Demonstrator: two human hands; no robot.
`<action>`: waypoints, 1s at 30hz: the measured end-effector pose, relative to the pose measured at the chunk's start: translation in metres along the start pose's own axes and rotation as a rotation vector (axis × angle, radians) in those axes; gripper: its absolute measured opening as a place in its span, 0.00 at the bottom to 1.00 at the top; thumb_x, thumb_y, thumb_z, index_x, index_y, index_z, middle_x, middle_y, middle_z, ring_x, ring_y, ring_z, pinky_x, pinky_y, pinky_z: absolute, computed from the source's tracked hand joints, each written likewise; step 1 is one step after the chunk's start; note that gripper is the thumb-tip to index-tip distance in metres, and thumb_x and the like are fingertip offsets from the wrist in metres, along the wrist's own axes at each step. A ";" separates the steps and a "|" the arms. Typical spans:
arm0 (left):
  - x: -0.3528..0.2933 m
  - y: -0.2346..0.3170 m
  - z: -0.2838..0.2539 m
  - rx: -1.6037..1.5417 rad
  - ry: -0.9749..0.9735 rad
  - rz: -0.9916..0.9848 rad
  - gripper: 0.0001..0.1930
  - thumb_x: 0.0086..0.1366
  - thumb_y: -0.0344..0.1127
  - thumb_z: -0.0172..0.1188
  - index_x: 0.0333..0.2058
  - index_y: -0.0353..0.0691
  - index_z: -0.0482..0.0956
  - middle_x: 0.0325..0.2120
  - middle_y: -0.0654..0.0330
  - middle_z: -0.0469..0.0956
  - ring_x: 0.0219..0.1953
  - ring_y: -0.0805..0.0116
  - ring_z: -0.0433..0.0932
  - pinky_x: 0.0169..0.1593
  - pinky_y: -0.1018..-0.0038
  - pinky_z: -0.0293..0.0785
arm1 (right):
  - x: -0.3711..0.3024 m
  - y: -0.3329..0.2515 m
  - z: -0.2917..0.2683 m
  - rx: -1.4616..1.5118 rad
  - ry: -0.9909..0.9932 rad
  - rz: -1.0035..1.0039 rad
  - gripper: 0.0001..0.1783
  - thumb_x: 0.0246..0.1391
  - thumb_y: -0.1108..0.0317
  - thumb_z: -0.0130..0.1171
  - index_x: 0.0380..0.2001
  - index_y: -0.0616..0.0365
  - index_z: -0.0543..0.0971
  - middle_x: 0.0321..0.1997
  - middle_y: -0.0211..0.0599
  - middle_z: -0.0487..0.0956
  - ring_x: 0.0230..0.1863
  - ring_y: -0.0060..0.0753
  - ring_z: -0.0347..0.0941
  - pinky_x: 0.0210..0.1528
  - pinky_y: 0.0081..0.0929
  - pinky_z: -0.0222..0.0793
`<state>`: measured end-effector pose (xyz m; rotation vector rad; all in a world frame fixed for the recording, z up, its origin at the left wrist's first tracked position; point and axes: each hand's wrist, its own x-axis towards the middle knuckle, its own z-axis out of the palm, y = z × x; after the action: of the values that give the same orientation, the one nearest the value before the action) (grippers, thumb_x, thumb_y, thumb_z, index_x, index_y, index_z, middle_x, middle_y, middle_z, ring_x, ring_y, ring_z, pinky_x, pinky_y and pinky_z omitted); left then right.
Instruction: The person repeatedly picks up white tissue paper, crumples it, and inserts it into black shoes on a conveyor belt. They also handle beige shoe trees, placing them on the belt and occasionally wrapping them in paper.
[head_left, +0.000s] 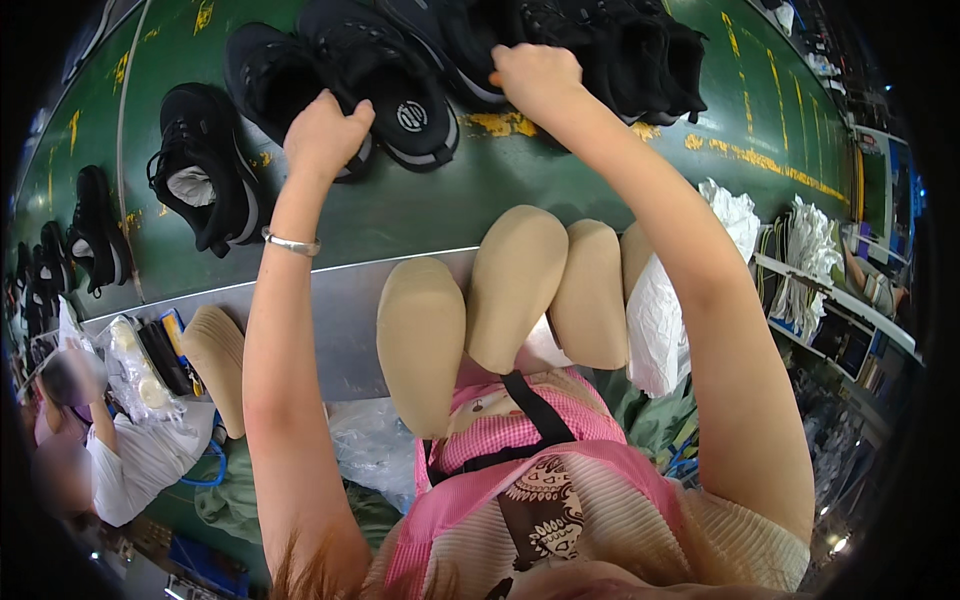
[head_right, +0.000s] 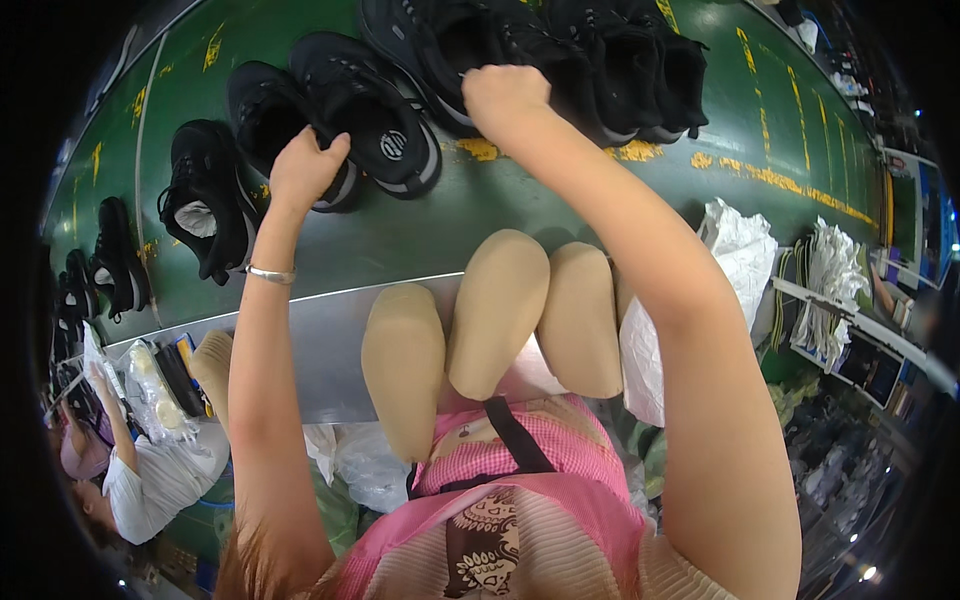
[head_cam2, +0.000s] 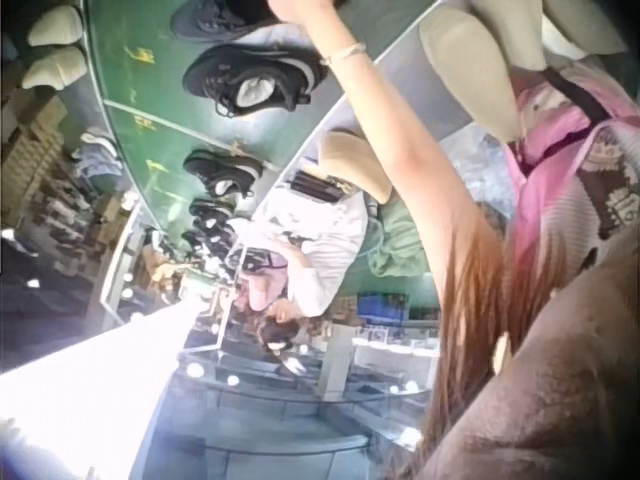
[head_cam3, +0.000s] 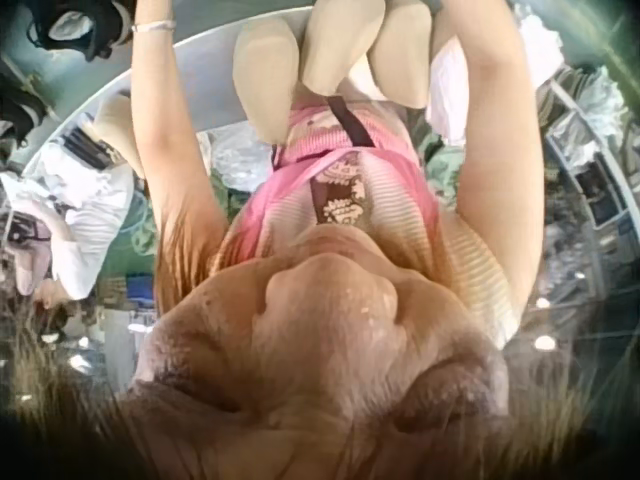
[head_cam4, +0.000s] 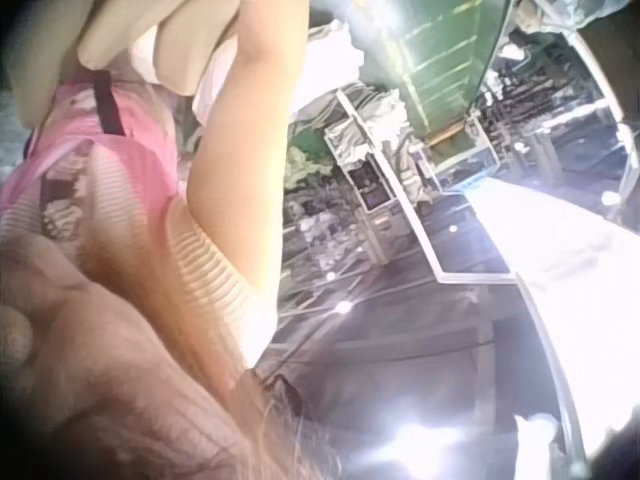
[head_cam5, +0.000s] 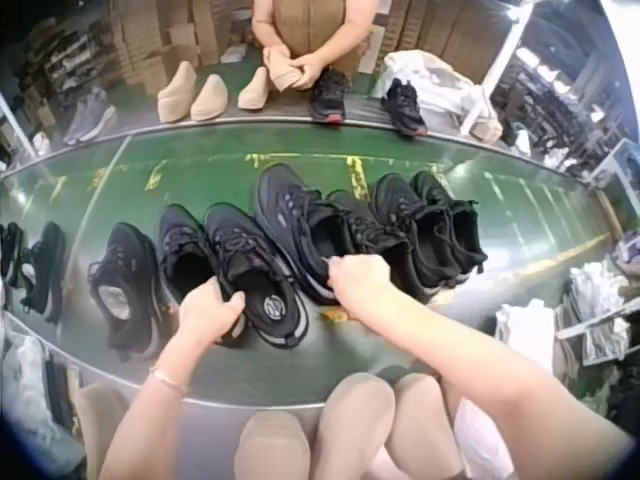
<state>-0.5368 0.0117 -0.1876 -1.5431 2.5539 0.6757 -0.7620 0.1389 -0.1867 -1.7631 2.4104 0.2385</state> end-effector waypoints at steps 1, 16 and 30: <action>-0.008 0.009 0.005 0.027 0.008 0.047 0.27 0.56 0.54 0.55 0.39 0.30 0.78 0.36 0.41 0.81 0.42 0.45 0.80 0.47 0.57 0.75 | -0.018 0.011 -0.006 0.041 -0.007 -0.004 0.15 0.57 0.55 0.58 0.40 0.54 0.78 0.31 0.41 0.82 0.36 0.45 0.81 0.30 0.42 0.75; -0.083 0.132 0.056 -0.551 -0.241 0.478 0.22 0.62 0.46 0.61 0.51 0.40 0.78 0.38 0.55 0.82 0.39 0.65 0.81 0.46 0.75 0.75 | -0.179 0.233 0.061 -0.111 0.066 0.341 0.19 0.58 0.56 0.56 0.53 0.40 0.74 0.51 0.33 0.78 0.45 0.51 0.78 0.42 0.44 0.76; -0.206 -0.046 0.042 -1.293 -0.612 -0.485 0.20 0.69 0.41 0.53 0.55 0.38 0.75 0.53 0.59 0.75 0.53 0.68 0.74 0.57 0.72 0.70 | -0.212 -0.165 0.013 0.842 0.040 -0.134 0.23 0.48 0.60 0.62 0.48 0.54 0.73 0.44 0.45 0.74 0.47 0.49 0.73 0.47 0.41 0.73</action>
<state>-0.4030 0.1805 -0.1799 -1.5978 1.1069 2.4311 -0.5411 0.2898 -0.1615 -1.4856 1.9323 -0.7224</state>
